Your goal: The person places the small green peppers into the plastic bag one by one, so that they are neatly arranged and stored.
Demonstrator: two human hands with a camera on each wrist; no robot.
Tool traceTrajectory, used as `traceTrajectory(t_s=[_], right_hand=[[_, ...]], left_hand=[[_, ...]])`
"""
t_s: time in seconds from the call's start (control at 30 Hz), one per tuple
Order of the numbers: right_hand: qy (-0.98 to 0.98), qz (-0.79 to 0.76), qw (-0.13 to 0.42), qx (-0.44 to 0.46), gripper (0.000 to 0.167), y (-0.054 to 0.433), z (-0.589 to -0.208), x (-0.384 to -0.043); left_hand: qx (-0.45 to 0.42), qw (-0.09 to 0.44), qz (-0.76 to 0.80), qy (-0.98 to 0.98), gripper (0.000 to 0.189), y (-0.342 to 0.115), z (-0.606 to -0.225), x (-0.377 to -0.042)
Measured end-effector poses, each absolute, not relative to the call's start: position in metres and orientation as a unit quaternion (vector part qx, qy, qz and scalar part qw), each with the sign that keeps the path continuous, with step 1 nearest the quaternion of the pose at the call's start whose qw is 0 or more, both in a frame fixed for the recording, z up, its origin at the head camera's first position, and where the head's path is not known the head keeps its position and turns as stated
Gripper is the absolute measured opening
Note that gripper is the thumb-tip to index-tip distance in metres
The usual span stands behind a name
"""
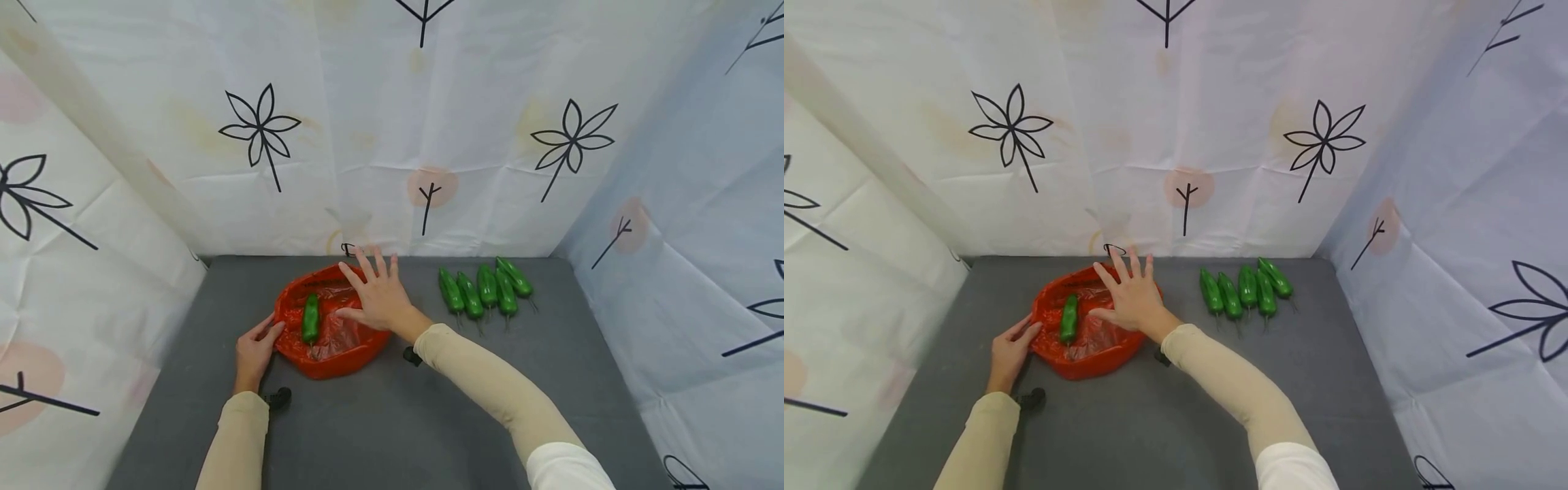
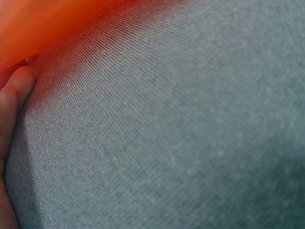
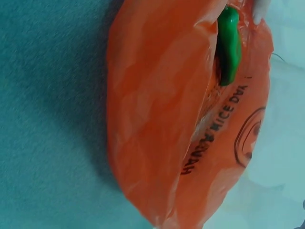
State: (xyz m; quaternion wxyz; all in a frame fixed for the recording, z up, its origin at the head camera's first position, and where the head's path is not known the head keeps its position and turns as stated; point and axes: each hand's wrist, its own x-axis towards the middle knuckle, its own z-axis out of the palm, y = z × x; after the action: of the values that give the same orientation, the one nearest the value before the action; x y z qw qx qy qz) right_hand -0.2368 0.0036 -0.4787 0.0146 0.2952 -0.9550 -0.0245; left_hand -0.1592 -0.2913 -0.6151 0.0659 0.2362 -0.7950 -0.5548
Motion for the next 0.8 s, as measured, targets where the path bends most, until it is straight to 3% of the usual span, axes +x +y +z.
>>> traceTrajectory(t_s=[0.8], right_hand=[[-0.962, 0.021, -0.004, 0.271, 0.095, 0.058, -0.491, -0.25]], left_hand=[[0.239, 0.064, -0.528, -0.813, 0.063, -0.29, -0.61, -0.158]])
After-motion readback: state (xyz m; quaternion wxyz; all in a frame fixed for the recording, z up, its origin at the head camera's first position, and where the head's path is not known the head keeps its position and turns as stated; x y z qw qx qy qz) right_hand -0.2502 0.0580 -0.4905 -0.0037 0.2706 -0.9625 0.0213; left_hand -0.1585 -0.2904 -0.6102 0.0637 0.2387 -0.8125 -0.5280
